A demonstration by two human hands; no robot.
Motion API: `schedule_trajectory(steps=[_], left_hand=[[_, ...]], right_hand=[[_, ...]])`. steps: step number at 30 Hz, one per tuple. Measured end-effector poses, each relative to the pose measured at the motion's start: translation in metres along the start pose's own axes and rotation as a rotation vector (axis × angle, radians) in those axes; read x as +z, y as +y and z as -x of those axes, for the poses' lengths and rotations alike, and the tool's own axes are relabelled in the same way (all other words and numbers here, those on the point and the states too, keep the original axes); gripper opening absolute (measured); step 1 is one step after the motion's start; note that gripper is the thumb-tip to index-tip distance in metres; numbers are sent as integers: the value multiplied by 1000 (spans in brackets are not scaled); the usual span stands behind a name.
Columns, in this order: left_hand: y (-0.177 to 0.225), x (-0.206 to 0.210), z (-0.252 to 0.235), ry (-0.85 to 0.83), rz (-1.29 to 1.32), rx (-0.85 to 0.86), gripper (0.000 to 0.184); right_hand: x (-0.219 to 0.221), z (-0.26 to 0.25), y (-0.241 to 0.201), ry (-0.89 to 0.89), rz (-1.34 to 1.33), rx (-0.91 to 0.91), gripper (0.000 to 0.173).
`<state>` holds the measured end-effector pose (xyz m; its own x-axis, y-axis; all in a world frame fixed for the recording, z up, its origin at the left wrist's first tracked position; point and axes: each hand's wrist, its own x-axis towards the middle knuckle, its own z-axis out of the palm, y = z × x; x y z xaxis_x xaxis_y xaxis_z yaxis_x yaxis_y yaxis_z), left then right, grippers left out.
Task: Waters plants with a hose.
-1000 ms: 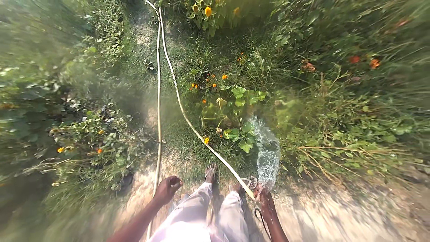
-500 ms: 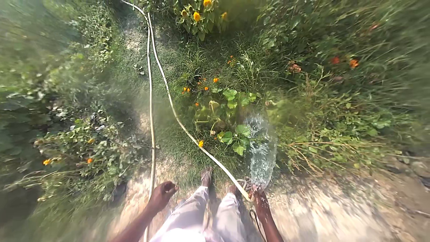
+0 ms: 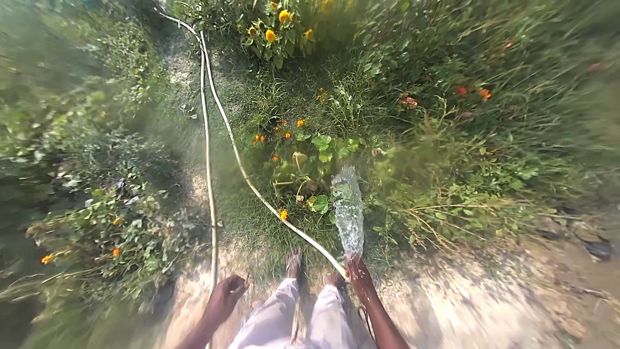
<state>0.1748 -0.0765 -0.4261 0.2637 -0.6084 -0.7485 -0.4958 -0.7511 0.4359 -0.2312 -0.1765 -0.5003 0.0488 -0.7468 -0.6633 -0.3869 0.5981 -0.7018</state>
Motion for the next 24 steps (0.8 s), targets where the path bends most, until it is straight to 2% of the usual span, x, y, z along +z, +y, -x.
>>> schedule_trajectory(steps=[2,4,8,14,17,24], left_hand=[[4,-2,1,-2,-5,0,26],[4,-2,0,6,7,-1,26],[0,-2,-6,10,14,13,31],[12,1,-8,-10,-33,14,32],[21,3,-7,-26,-26,19,31],[55,5,-3,-55,-68,57,31]], right_hand=[[-10,8,-34,-23,-26,60,51],[-15,8,-45,-20,-39,87,50],[-16,-4,-27,21,-54,69,49],[-39,14,-38,34,-142,72,47],[-45,17,-36,40,-102,102,48],[-53,8,4,126,-258,62,46]])
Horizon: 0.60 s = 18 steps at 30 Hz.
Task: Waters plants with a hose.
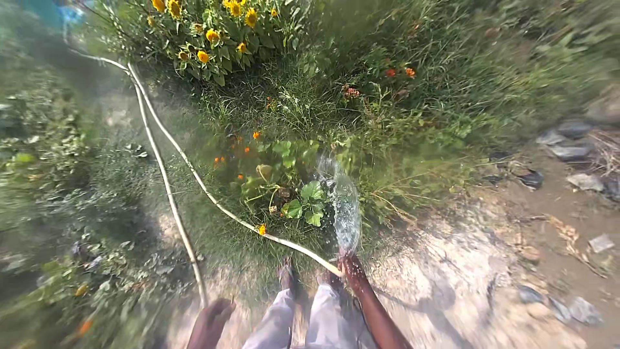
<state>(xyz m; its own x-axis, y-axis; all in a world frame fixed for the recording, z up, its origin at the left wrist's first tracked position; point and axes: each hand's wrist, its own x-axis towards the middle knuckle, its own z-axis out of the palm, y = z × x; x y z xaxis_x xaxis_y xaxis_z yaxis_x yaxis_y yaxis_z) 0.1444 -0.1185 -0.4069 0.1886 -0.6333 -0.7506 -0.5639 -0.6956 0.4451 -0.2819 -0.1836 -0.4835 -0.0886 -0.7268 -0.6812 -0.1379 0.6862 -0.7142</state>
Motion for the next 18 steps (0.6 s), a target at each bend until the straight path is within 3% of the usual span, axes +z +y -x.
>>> schedule_trajectory(steps=[2,7,11,15,18], left_hand=[[3,2,-3,-6,-3,2,31],[20,4,0,-33,-16,-25,34],[34,5,3,-43,-20,-46,36],[47,6,6,-33,-60,-55,36],[54,7,8,-44,-75,-46,36]], right_hand=[[-2,-14,24,37,4,-38,49],[-15,-21,20,56,-46,-47,48],[-28,-4,-25,42,-44,73,42],[-32,-7,-5,51,-64,37,45],[-25,-20,36,94,-127,-9,45]])
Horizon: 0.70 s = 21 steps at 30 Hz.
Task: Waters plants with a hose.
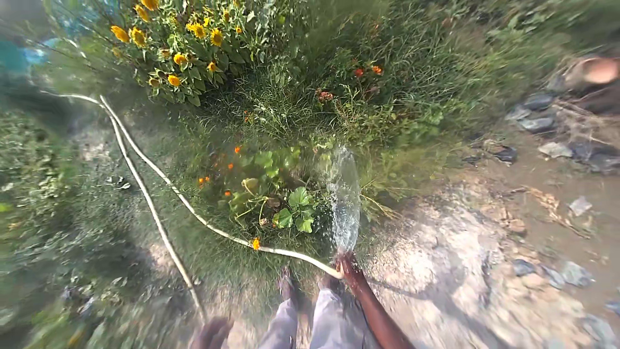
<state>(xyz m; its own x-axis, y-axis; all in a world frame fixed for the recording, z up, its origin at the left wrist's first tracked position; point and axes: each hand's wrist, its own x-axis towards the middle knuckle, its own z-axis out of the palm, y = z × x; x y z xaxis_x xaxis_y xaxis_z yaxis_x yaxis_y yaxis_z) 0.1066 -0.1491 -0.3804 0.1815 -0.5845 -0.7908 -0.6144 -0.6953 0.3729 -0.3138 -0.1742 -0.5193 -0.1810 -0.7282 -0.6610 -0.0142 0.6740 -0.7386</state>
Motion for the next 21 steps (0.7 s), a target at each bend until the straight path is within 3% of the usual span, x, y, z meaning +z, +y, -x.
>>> schedule_trajectory(steps=[12,21], left_hand=[[20,4,-5,6,-46,17,38],[11,1,-14,5,-77,49,36]], right_hand=[[-10,26,38,104,-115,68,48],[0,35,68,179,-152,70,47]])
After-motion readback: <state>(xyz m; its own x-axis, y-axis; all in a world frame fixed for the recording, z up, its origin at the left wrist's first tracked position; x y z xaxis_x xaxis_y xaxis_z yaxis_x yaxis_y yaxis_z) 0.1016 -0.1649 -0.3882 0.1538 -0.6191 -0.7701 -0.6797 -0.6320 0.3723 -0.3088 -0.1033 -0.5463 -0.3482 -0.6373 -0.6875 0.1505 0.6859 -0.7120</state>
